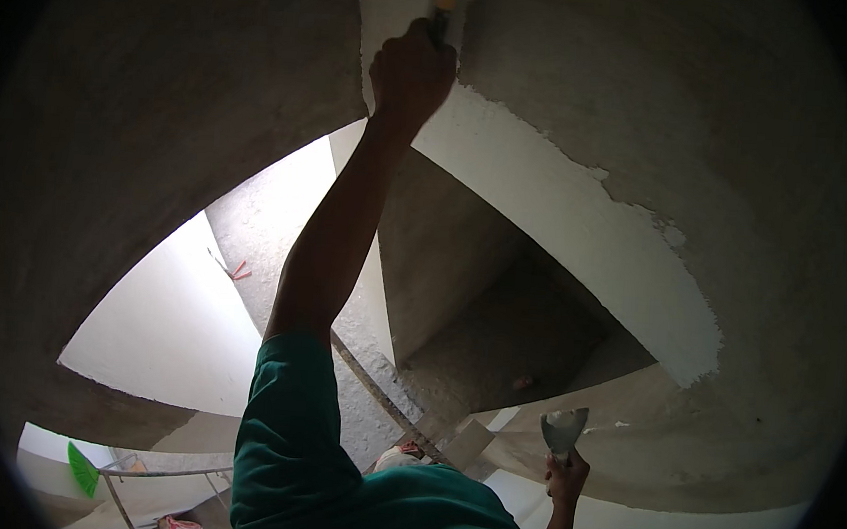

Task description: The person applies white plaster to a ceiling using a trowel and hawk. They repeatedly scoop plaster from the hawk and spread it across the ceiling surface in smooth strokes.

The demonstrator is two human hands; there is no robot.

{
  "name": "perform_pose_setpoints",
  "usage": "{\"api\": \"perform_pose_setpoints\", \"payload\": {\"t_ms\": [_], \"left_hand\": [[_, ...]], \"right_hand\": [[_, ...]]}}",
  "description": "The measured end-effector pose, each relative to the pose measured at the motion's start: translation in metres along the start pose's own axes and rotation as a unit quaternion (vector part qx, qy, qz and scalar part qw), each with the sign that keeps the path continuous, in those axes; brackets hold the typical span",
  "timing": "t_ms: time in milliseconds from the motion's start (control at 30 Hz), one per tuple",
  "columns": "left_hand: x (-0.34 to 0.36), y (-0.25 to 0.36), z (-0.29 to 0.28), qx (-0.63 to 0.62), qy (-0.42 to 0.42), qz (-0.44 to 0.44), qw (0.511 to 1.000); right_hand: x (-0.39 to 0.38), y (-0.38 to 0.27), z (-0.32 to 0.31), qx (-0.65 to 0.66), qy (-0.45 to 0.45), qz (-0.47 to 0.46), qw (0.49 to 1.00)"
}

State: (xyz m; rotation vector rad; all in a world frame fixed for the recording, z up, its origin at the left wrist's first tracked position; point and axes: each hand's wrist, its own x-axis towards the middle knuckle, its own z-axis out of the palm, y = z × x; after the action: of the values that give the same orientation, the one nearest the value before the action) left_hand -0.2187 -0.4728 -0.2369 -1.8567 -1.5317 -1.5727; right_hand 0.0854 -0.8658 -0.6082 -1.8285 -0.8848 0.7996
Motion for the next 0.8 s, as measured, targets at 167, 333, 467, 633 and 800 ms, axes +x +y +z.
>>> {"api": "perform_pose_setpoints", "payload": {"t_ms": [167,333,467,633,800], "left_hand": [[0.017,-0.037,-0.016,-0.059,0.024,-0.016,0.998],[0.095,-0.105,-0.007,0.102,0.101,-0.029,0.989],[0.104,-0.090,0.008,0.078,0.091,-0.041,0.992],[0.079,-0.065,0.011,0.101,0.119,0.068,0.985],[-0.023,0.037,-0.012,-0.035,0.028,0.031,0.999]], "right_hand": [[0.000,0.002,0.002,0.013,0.015,0.025,0.999],[-0.001,-0.001,0.001,0.003,0.006,0.027,1.000],[-0.006,-0.003,-0.001,0.006,0.017,0.041,0.999],[-0.003,0.002,-0.003,0.004,0.009,0.042,0.999],[-0.001,0.004,-0.001,0.005,-0.007,0.004,1.000]]}}
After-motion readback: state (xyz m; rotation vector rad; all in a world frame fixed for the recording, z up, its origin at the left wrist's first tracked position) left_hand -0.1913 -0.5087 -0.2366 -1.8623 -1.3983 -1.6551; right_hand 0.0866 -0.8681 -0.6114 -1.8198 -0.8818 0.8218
